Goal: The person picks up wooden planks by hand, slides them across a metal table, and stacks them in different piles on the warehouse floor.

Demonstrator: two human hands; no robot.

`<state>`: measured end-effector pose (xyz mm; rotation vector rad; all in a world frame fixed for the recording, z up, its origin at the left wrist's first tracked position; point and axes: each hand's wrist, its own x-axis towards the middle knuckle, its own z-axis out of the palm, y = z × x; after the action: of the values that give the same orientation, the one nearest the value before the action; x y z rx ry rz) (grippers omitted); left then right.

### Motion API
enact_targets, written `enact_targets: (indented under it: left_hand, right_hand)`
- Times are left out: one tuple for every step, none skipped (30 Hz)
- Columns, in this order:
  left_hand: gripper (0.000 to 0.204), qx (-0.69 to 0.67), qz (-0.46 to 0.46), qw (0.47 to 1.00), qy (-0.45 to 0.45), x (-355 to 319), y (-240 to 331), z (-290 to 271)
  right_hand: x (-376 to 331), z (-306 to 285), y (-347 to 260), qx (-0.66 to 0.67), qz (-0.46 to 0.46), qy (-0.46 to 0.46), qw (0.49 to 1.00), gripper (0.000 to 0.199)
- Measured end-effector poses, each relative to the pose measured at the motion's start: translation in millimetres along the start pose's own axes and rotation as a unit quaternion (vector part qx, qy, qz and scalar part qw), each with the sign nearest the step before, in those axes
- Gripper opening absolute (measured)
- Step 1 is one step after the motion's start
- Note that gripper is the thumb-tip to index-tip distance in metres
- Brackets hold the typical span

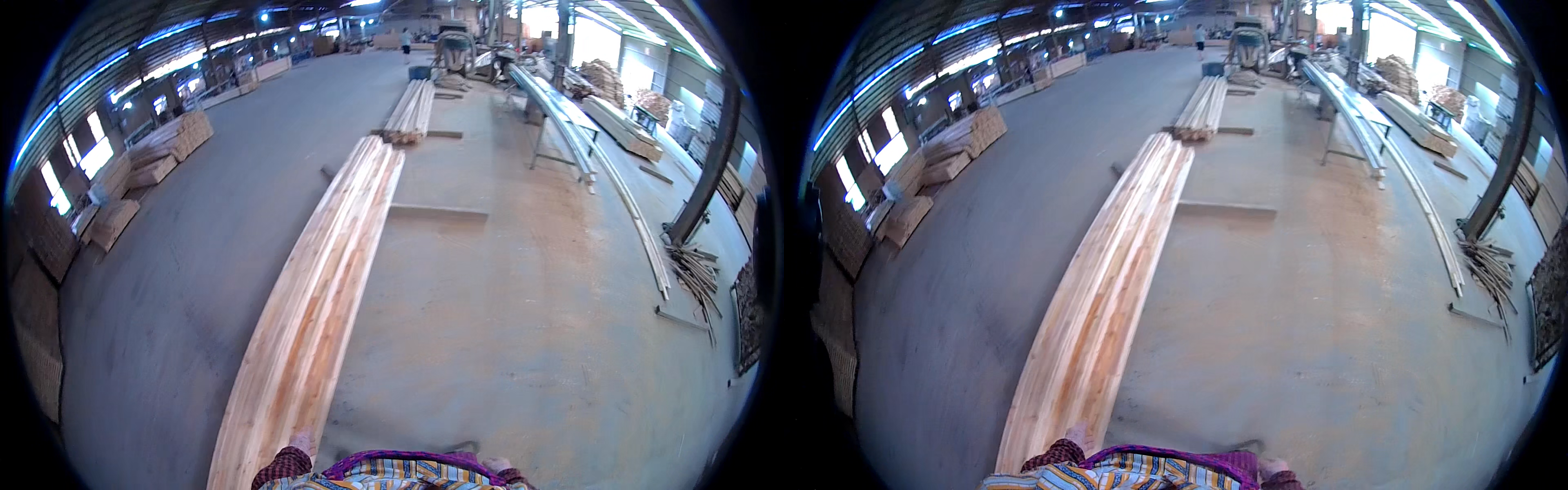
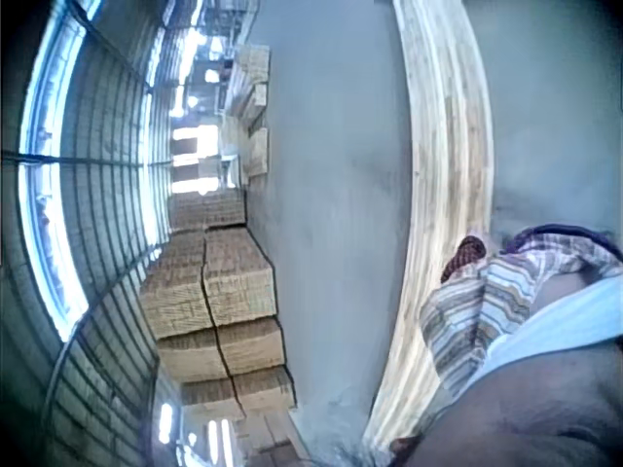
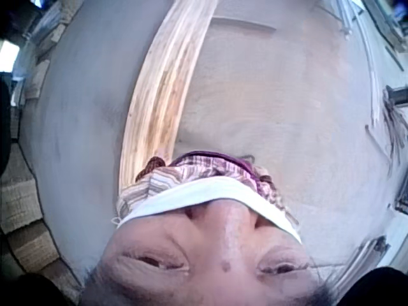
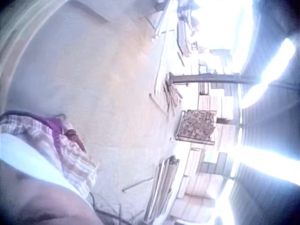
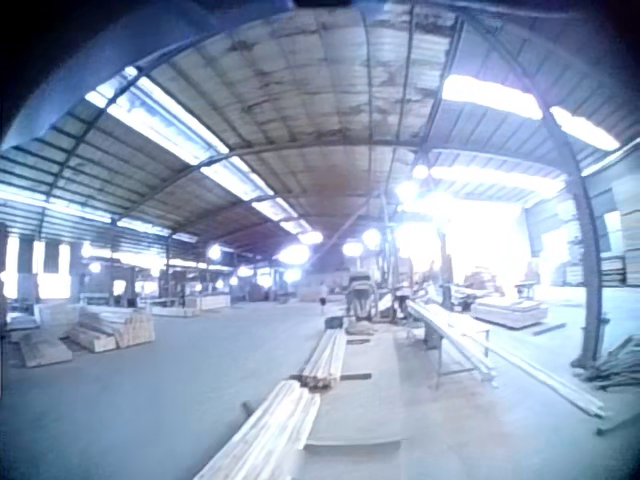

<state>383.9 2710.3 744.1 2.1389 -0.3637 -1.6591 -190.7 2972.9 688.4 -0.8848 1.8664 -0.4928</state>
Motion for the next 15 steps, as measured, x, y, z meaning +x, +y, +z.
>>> enact_targets:
  left_hand:
    - [0.067, 0.006, 0.007, 1.0, -0.022, -5, 13, 39]
    - [0.062, 0.021, 0.019, 0.997, -0.069, -14, 15, 69]
    - [0.065, 0.047, 0.021, 0.993, -0.102, -23, 17, 103]
    - [0.069, 0.08, 0.028, 0.986, -0.143, -38, 28, 147]
    - [0.084, 0.119, 0.026, 0.977, -0.174, -66, 40, 200]
    - [0.07, 0.149, 0.053, 0.967, -0.198, -48, 43, 239]
    - [0.056, 0.117, 0.069, 0.964, -0.229, -41, 46, 285]
    - [0.043, 0.08, 0.081, 0.96, -0.257, -31, 48, 325]
    - [0.032, 0.049, 0.057, 0.952, -0.297, -31, 55, 372]
    - [0.024, 0.011, 0.031, 0.943, -0.33, -30, 59, 412]
    - [0.018, 0.033, -0.011, 0.933, -0.357, -25, 71, 442]
    - [0.014, 0.23, 0.142, 0.898, -0.348, -6, 73, 444]
    - [0.013, 0.414, 0.286, 0.805, -0.313, 21, 77, 433]
    - [0.014, 0.516, 0.334, 0.713, -0.339, 29, 76, 465]
    - [0.016, 0.599, 0.39, 0.602, -0.356, 32, 80, 501]
  right_hand:
    - [-6, -19, 11, -0.036, -0.042, 0.021, 0.998, 0.031]
    - [-12, -38, 8, -0.076, -0.086, 0.034, 0.993, 0.032]
    - [-6, -62, 1, -0.023, 0.027, 0.005, 0.999, 0.032]
    - [-7, -75, 19, 0.086, 0.088, -0.007, 0.992, 0.031]
    - [-7, -92, 42, 0.188, 0.15, -0.004, 0.971, 0.03]
    - [9, -100, 88, 0.335, 0.147, 0.01, 0.931, 0.029]
    - [26, -109, 128, 0.47, 0.135, 0.021, 0.872, 0.028]
    - [36, -141, 141, 0.518, 0.153, -0.028, 0.841, 0.025]
    - [33, -177, 153, 0.57, 0.172, -0.06, 0.801, 0.029]
    - [32, -201, 157, 0.531, 0.154, 0.002, 0.833, 0.025]
    - [31, -224, 157, 0.491, 0.137, 0.064, 0.858, 0.021]
    - [34, -253, 112, 0.482, 0.142, 0.121, 0.856, 0.014]
    - [36, -276, 66, 0.47, 0.14, 0.174, 0.854, 0.01]
    - [38, -304, 78, 0.503, 0.132, 0.188, 0.833, 0.014]
    - [45, -332, 95, 0.538, 0.122, 0.203, 0.808, 0.021]
